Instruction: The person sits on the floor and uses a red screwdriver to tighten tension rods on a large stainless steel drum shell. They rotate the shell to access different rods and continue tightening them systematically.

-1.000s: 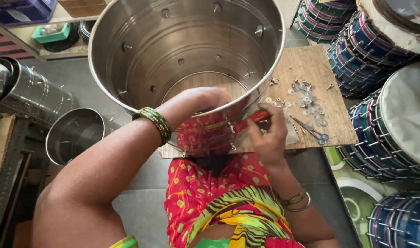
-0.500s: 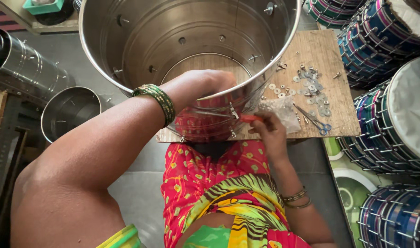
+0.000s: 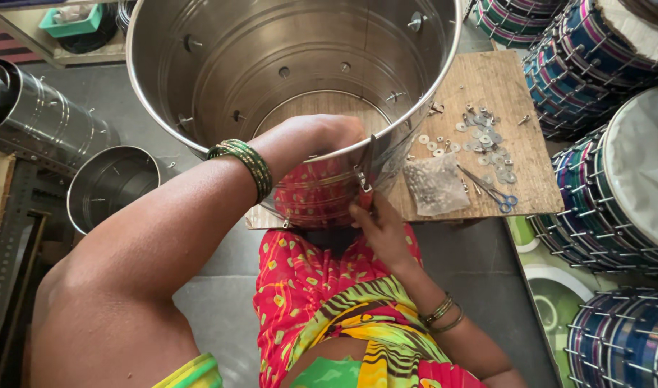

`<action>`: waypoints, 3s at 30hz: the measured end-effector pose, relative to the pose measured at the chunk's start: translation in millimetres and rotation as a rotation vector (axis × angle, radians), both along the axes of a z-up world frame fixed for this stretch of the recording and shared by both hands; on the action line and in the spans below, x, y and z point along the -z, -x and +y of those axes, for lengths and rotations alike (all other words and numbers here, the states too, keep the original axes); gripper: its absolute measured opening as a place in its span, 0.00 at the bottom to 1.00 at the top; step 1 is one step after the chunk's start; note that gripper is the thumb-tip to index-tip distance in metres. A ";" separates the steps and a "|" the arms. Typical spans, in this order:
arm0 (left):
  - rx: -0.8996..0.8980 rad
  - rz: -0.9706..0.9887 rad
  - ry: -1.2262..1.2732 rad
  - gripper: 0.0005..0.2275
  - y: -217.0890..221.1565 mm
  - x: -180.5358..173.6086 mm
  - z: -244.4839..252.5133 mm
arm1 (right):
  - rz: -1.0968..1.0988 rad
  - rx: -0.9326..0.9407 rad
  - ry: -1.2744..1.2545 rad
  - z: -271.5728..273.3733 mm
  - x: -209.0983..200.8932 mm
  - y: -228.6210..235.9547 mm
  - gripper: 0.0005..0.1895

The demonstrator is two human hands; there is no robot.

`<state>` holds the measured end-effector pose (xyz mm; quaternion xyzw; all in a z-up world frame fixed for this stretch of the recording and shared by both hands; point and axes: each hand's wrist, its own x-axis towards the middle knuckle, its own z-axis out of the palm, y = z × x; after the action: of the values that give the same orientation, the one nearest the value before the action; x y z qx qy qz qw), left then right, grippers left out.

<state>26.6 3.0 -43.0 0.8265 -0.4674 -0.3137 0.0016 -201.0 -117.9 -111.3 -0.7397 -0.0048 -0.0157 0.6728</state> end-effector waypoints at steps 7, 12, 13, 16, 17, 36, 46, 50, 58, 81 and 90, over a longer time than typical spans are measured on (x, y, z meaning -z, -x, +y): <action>-0.164 0.066 -0.050 0.12 13.4 -24.8 2.2 | 0.063 -0.097 -0.150 16.5 19.1 -4.7 0.11; -0.203 0.071 -0.080 0.15 24.8 -45.1 1.4 | 0.163 -0.219 -0.482 27.0 14.6 -6.6 0.11; -0.158 0.038 -0.092 0.16 25.8 -48.1 1.5 | 0.168 -0.241 -0.490 28.5 11.6 -6.0 0.11; -0.266 0.127 -0.071 0.15 30.3 -55.1 3.9 | 0.210 -0.268 -0.542 31.6 0.3 -4.1 0.12; -0.311 0.156 -0.072 0.14 32.6 -56.8 4.6 | 0.229 -0.269 -0.565 32.4 -3.9 -3.8 0.12; -0.535 0.223 -0.104 0.10 54.4 -79.1 -1.8 | 0.513 -0.336 -1.346 22.0 -75.0 -4.6 0.14; -0.447 0.136 -0.119 0.11 47.1 -82.3 -5.0 | 0.285 -0.010 -0.873 39.2 -55.7 5.6 0.11; -0.429 0.106 -0.095 0.11 43.4 -86.5 -1.8 | 0.214 0.132 -0.409 36.0 -43.7 -9.3 0.12; -0.387 0.081 -0.051 0.12 43.6 -88.3 -6.8 | -0.120 0.206 0.439 2.2 -84.2 -4.7 0.13; -0.355 0.136 -0.069 0.14 35.4 -69.0 -12.3 | -0.698 0.317 0.453 7.1 -85.7 -11.9 0.29; -0.338 0.164 -0.039 0.15 36.9 -57.4 -12.4 | -0.575 0.236 0.036 1.9 -83.0 -19.2 0.39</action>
<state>-10.2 -9.4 14.4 0.8648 -0.3140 -0.3844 0.0765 -181.8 -116.0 -28.3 -0.7122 -0.1095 -0.3022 0.6240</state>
